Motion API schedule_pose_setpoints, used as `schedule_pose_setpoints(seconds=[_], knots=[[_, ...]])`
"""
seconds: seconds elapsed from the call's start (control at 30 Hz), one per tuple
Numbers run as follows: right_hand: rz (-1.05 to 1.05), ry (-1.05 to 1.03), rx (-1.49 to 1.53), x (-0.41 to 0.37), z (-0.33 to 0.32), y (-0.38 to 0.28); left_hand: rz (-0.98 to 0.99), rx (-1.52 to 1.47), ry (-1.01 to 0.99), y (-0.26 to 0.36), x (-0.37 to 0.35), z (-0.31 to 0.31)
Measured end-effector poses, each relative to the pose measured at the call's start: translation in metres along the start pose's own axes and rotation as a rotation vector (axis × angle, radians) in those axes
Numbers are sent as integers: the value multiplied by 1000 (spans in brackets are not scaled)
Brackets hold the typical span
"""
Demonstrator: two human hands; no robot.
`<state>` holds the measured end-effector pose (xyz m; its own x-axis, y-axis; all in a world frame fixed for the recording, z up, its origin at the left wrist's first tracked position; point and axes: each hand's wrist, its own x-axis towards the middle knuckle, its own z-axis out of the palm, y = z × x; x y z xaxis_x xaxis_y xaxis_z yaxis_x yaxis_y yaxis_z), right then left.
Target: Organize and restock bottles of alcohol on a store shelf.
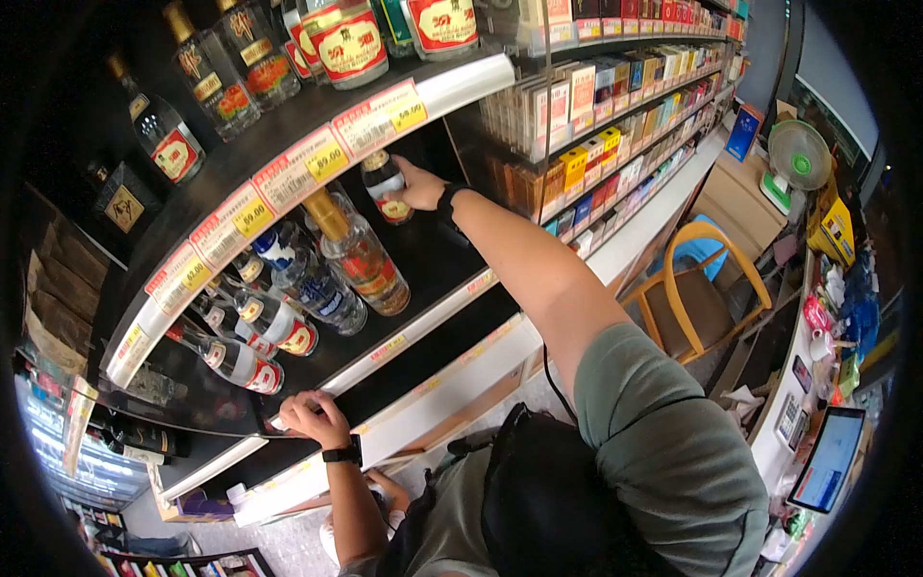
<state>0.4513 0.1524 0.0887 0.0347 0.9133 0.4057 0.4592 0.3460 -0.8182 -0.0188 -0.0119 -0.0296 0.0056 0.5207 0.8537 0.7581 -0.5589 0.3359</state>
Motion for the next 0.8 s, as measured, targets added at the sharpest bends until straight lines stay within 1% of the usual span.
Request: schedule_pose_setpoints(seconds=[0.03,0.1,0.13,0.17,0.2,0.23,0.27,0.3,0.33,0.37,0.43,0.47,0.5,0.53,0.57,0.6,0.63,0.7,0.73,0.8], knots=[[42,-45,25,-6,-5,-14,-9,7,-6,1,1,-1],[24,-68,52,-15,-10,-37,-13,-13,1,3,1,0],[53,-63,82,-15,-9,-42,-19,-11,-5,4,1,-1],[6,28,-95,-16,-12,-47,-27,-10,-9,5,2,-2],[-48,57,-127,-16,-13,-47,-26,-25,-14,4,1,-2],[-101,85,-158,-21,-12,-62,-37,-32,-22,5,2,-3],[-81,63,-102,-32,-14,-75,-35,-37,-35,6,3,-7],[-62,41,-48,-48,-18,-105,-33,-43,-47,7,3,-7],[-174,62,-279,-53,-20,-100,-37,-59,-50,2,1,-5],[-179,32,-193,-72,-24,-125,-30,-48,-61,5,3,-9],[-222,35,-405,-91,-30,-123,-70,-81,-39,11,5,-11],[-199,1,-398,-104,-35,-124,-108,-109,-63,14,7,-14],[-176,-34,-391,-118,-42,-134,-123,-185,-40,13,7,-13],[-165,-46,-397,-131,-47,-140,-108,-184,-48,19,11,-16],[-215,-47,-373,-145,-50,-140,-93,-183,-55,25,14,-21],[-227,-56,-363,-158,-53,-141,-16,-196,-46,39,22,-24],[-238,-67,-351,-172,-55,-140,-13,-197,-47,53,33,-29],[-229,-112,-339,-197,-58,-135,110,-350,-189,84,56,-39],[-214,-122,-350,-205,-57,-126,93,-437,-195,101,69,-41],[-214,-101,-362,-222,-49,-106,198,-562,-298,135,106,-58]])
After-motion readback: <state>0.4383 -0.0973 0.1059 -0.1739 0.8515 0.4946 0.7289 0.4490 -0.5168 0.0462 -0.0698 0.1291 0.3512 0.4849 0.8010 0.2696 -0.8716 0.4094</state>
